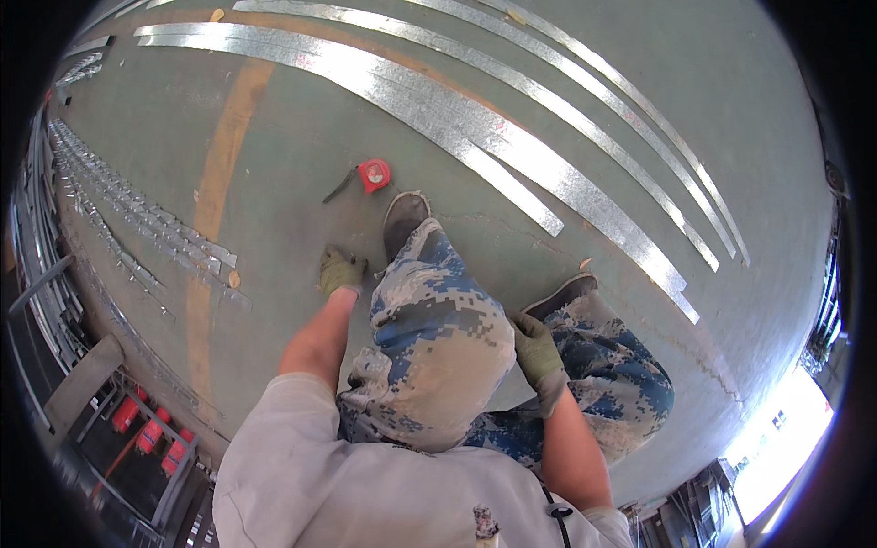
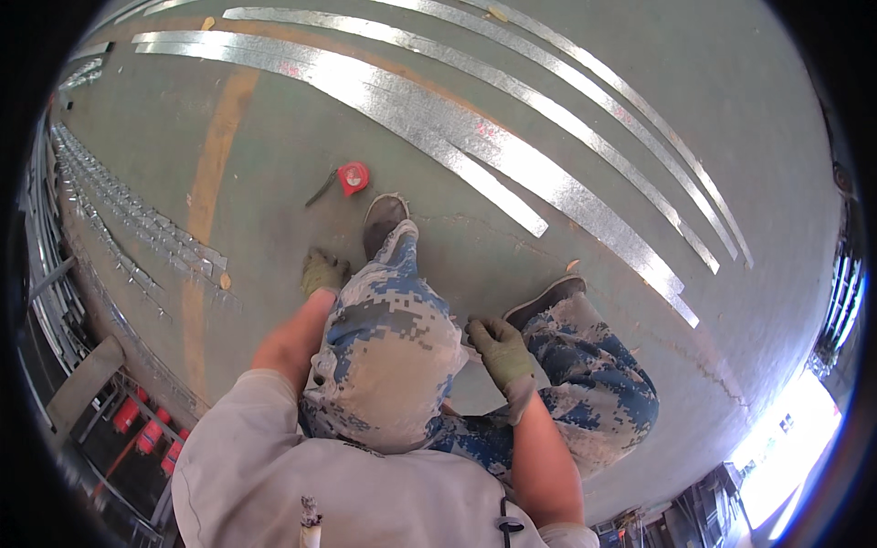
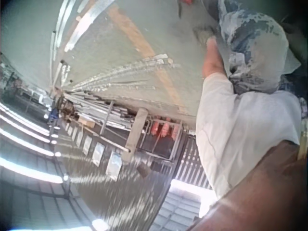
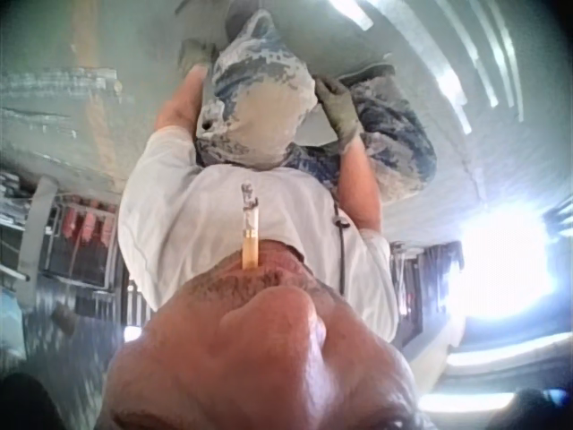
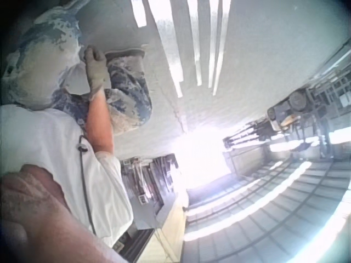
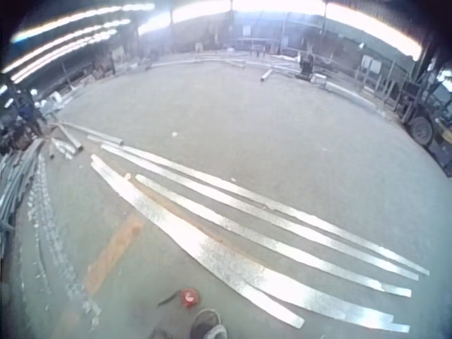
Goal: The person measures and marks metal strips with a tape measure and marker, then uses tin snips to cut the strips into smaller pieces. The person handles the strips one at a time, cutting them while seated on the floor.
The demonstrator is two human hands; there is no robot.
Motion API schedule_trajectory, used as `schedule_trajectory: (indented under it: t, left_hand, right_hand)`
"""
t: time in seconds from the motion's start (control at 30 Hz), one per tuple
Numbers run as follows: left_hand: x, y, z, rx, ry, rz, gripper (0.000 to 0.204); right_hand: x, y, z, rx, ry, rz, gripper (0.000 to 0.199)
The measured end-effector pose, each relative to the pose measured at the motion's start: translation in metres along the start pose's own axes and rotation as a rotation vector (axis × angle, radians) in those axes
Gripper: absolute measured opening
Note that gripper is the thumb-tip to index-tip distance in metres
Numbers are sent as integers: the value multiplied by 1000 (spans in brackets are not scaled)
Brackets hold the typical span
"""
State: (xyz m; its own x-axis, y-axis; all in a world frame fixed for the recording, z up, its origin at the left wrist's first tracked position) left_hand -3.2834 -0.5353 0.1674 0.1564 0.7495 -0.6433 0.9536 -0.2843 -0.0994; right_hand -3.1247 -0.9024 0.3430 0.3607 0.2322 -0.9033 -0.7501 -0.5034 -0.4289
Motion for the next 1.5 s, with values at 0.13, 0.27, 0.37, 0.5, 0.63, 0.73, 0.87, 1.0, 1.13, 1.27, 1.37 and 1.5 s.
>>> schedule_trajectory:
  t: [0.13, 0.27, 0.37, 0.5, 0.63, 0.73, 0.87, 1.0, 1.13, 1.27, 1.37, 1.5]
  left_hand:
    - [13, -7, 17, 143, -61, 123, 65]
    - [3, 0, -2, 180, -118, 284, 47]
    - [-9, -7, -7, 179, -121, 278, 38]
    - [0, -39, 5, 270, -182, 202, 32]
    - [-2, -63, -5, 167, -179, 257, 26]
    - [-19, -69, -24, 55, -133, 380, 23]
    - [-50, -59, -62, -251, 2, 504, 19]
    - [-56, -37, -98, -615, 159, 600, 15]
    - [-89, 12, -169, -866, 224, 687, 16]
    - [-155, 72, -247, -953, 320, 874, 20]
    - [-222, 115, -280, -1031, 310, 1031, 22]
    - [-307, 156, -286, -1111, 129, 1206, 23]
  right_hand:
    - [2, 11, 0, -1, 12, 16, 45]
    - [7, 14, 4, 8, -3, 8, 45]
    - [5, 12, 6, -16, 1, -14, 44]
    - [11, 18, 4, -20, -10, -55, 42]
    - [3, 5, 4, -39, -6, -94, 38]
    - [-1, -3, 5, -70, -9, -168, 37]
    - [-5, -1, 5, -30, 1, -262, 36]
    - [-19, -11, 8, 17, -13, -309, 37]
    - [-37, -14, 3, 103, -15, -310, 36]
    - [-49, -18, -4, 267, -19, -329, 39]
    - [-56, -22, -15, 407, -47, -375, 44]
    - [-75, -35, -21, 706, -214, -457, 49]
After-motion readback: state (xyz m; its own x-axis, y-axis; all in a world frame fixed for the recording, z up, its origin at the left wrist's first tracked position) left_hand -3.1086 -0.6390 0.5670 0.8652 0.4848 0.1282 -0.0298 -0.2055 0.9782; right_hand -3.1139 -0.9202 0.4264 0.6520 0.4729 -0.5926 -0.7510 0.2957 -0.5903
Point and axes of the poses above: each hand's wrist, its own x-axis towards the middle knuckle, its own z-axis out of the palm, y = z × x, the point moved 3 cm from there along x, towards the middle knuckle, and after that the axes turned 1 degree about x, right-handed, at the moved point
